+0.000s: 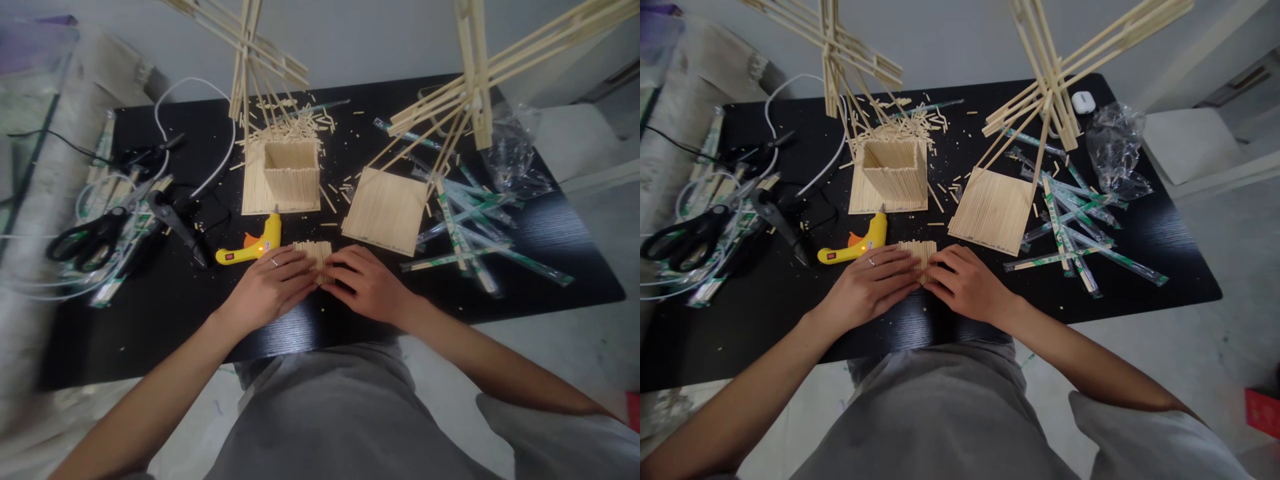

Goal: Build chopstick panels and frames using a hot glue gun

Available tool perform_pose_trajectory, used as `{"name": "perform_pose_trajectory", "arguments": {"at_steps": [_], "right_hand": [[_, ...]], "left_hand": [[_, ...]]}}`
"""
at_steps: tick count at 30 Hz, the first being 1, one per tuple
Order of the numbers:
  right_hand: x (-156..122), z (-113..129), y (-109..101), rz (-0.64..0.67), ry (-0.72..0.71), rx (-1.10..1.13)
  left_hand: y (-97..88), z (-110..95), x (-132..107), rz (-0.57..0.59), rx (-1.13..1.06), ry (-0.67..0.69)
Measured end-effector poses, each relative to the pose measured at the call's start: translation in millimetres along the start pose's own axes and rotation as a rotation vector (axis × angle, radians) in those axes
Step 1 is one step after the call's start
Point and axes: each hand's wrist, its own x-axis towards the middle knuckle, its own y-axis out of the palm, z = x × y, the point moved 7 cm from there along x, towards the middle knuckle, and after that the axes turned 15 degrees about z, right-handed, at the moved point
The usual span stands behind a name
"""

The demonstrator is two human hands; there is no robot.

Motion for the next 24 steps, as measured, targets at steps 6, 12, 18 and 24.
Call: {"name": "perform_pose_trajectory", "arguments": {"at_steps": [6, 12, 18, 24], "right_hand": [[0.0, -0.3, -0.3, -0.002, -0.001, -0.005], [-1.9, -3.1, -0.3, 0.013, 0.025, 0.012], [-1.3, -2.1, -0.9, -0.008, 0.029, 0.036], [-10.4, -6.6, -35.4, -0.128, 0.132, 0.172]], "left_hand": [[-1.3, -0.5, -0.4, -0.002, -0.002, -0.005], [-8.4, 9.0, -9.1, 0.037, 0.002, -0.048], [-8.1, 14.8, -12.9, 0.049, -0.006, -0.07], [-16.3, 17.9, -18.6, -0.015, 0.009, -0.097]]}}
